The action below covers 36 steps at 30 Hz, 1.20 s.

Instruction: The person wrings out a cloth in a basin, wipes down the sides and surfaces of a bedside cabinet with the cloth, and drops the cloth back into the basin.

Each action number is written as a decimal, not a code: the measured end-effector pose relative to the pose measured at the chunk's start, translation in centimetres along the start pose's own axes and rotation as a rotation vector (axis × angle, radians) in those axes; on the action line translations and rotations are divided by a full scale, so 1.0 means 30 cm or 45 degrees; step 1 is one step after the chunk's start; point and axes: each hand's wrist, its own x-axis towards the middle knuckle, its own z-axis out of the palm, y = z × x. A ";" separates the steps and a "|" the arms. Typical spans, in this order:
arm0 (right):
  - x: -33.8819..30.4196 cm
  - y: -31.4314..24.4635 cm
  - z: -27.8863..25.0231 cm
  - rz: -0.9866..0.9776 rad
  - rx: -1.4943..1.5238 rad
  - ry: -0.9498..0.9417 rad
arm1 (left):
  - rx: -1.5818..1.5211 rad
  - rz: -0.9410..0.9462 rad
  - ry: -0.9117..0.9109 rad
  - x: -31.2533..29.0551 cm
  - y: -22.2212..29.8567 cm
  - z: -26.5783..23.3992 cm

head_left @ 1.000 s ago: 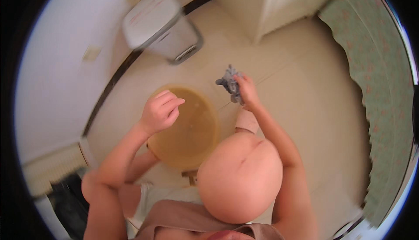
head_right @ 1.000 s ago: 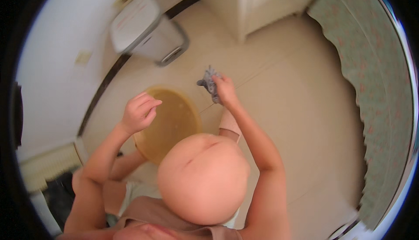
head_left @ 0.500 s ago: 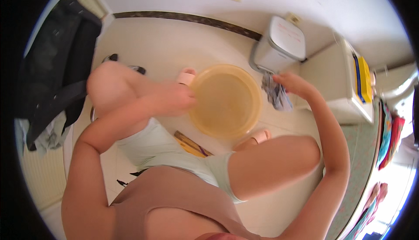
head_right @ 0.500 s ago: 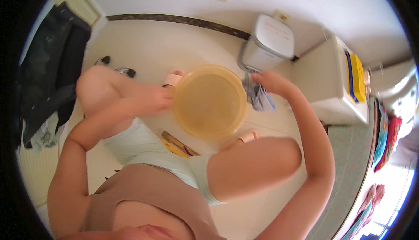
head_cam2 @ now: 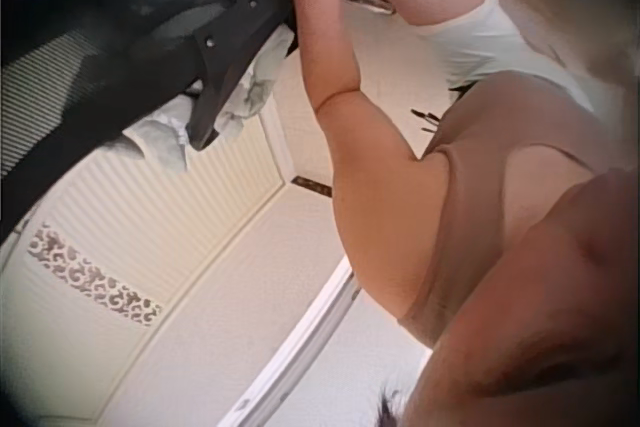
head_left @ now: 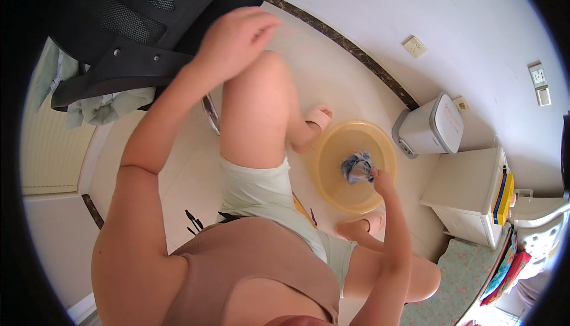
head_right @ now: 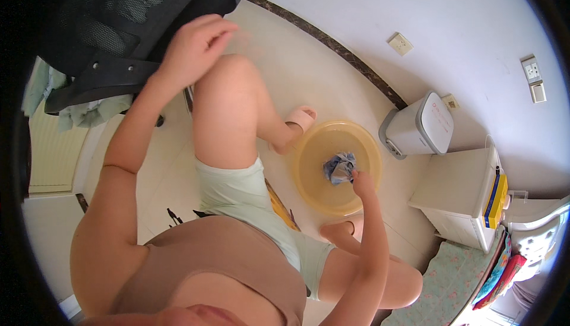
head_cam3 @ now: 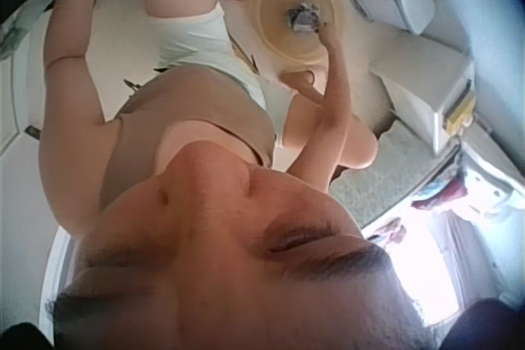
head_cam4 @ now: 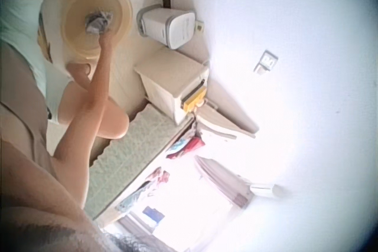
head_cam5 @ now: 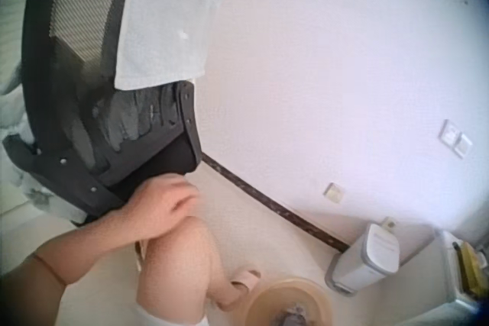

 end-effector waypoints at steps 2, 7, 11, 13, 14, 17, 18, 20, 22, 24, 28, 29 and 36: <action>-0.015 -0.063 -0.005 0.011 0.045 -0.028 | 0.249 -0.044 -0.071 -0.073 -0.105 -0.054; -0.034 -0.155 0.060 0.025 -0.070 -0.072 | 0.796 -0.112 -0.738 -0.142 -0.055 -0.137; 0.013 -0.211 0.076 0.028 0.073 -0.050 | 0.953 -0.069 -0.768 -0.233 -0.075 -0.180; 0.056 -0.239 0.062 -0.002 0.090 -0.014 | 1.050 -0.085 -0.821 -0.272 -0.043 -0.242; 0.072 -0.271 0.038 -0.003 0.125 0.006 | 1.128 -0.122 -0.896 -0.293 -0.039 -0.256; 0.115 -0.349 -0.021 -0.022 0.212 0.041 | 1.126 -0.198 -0.953 -0.344 -0.045 -0.318; 0.135 -0.367 -0.038 -0.039 0.241 0.053 | 1.127 -0.211 -0.940 -0.372 -0.062 -0.333; 0.183 -0.425 -0.092 -0.083 0.308 0.194 | 1.134 -0.168 -0.912 -0.433 -0.108 -0.379; 0.242 -0.497 -0.178 -0.210 0.302 0.514 | 1.135 -0.126 -0.882 -0.482 -0.148 -0.425; 0.294 -0.617 -0.313 -0.370 0.333 0.756 | 1.134 -0.116 -0.833 -0.516 -0.162 -0.469; 0.228 -1.122 -0.563 -0.684 0.627 0.571 | 1.118 -0.162 -0.871 -0.568 -0.182 -0.531; 0.174 -1.249 -0.591 -0.791 0.569 0.365 | 1.124 -0.180 -0.888 -0.576 -0.170 -0.547; 0.015 -1.620 -0.527 -0.881 0.024 0.331 | 1.161 -0.133 -0.874 -0.598 -0.138 -0.540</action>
